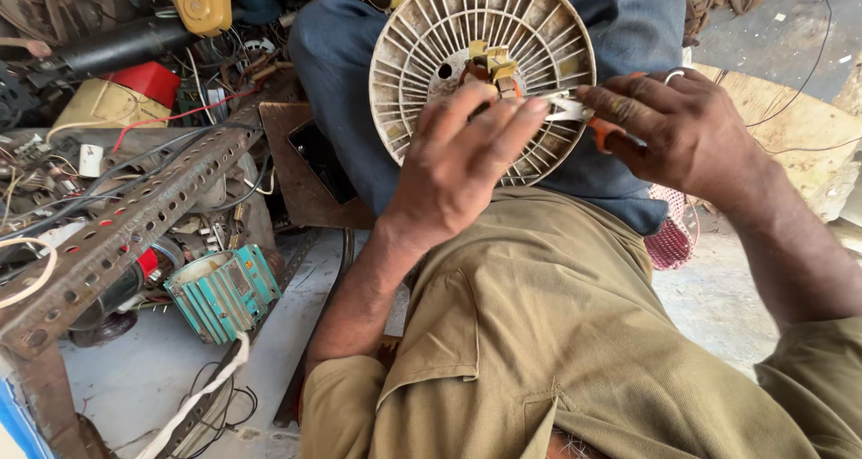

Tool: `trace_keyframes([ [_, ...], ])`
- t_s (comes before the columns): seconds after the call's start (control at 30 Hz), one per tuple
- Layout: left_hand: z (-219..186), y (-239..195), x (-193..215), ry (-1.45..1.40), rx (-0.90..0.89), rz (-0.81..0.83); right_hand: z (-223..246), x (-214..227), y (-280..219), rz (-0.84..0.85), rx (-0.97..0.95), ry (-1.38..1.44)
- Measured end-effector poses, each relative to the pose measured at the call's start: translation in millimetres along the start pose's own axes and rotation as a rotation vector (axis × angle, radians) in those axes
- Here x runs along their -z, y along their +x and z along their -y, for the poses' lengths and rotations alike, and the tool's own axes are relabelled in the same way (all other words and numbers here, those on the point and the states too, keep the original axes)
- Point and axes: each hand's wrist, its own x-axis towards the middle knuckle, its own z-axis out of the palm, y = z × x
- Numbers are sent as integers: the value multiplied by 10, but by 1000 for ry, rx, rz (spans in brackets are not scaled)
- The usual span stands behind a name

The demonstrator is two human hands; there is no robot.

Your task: The person uses pliers to cut wires on a motor stator and then uses a metal file to smooth the copper windings. The person holds the stator on their lap and works on it in a cluttered workshop.

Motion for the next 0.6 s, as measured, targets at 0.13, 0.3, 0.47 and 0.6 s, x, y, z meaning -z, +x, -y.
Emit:
trace_keyframes([
  [0.13,-46,142,117,135,-55,186,33,38,163,15,121,-9],
  [0.3,-42,269,253,75,-48,262,41,46,326,97,173,-56],
  [0.47,-64,334,296,78,-60,301,53,120,436,158,186,-46],
  [0.6,-69,365,301,40,-32,324,10,161,483,194,214,4],
])
